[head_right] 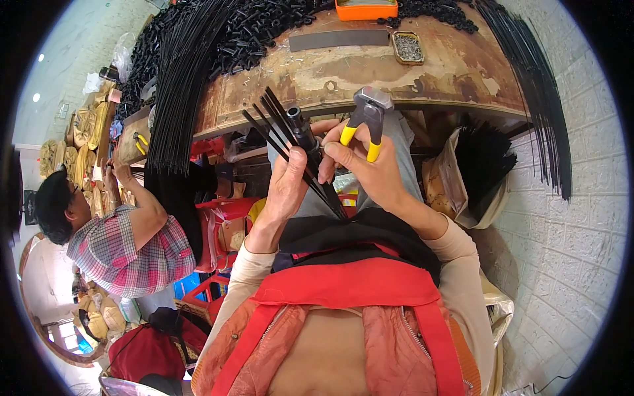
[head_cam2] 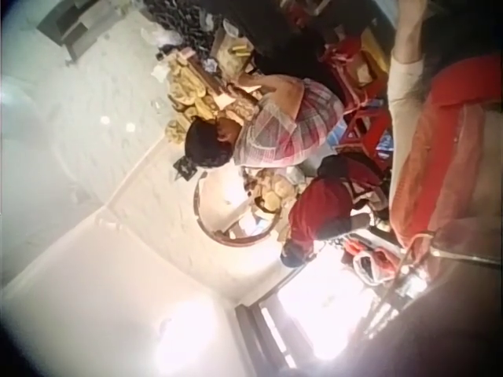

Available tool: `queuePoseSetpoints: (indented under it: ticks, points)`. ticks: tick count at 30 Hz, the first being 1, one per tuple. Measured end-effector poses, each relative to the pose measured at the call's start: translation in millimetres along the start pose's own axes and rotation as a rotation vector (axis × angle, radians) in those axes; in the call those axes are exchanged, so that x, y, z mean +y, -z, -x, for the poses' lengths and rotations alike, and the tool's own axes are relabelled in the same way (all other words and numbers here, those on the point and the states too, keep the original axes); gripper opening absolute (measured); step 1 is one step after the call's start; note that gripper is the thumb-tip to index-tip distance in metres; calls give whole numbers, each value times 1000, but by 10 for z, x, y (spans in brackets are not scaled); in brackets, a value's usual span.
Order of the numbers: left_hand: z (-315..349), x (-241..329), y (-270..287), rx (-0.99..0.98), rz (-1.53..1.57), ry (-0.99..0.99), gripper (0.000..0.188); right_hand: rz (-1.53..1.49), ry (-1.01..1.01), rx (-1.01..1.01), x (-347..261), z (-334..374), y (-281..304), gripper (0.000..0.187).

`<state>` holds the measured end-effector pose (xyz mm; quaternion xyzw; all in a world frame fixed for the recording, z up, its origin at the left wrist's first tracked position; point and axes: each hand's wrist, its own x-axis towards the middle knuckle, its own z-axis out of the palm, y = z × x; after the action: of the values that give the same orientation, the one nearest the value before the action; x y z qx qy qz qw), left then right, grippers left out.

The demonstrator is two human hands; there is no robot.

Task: Assembling, aligning, and trimming bundles of black plastic strips at a manufacturing workbench.

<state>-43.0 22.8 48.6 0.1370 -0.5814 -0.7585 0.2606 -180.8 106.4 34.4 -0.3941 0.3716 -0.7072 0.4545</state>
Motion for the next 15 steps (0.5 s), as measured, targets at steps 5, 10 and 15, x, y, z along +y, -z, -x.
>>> queuePoseSetpoints:
  ticks: [5, 10, 15]
  points:
    - [5, -23, 13, 17, 14, 12, 77, -2, 11, -21, -2, -22, 9, 14]
    - [-18, 7, -17, -7, -23, -16, 77, -30, 40, -7, -58, 4, -63, 12]
    - [-64, -14, 68, -121, 113, -11, 65, 543, 361, -43, -186, -56, -19, 14]
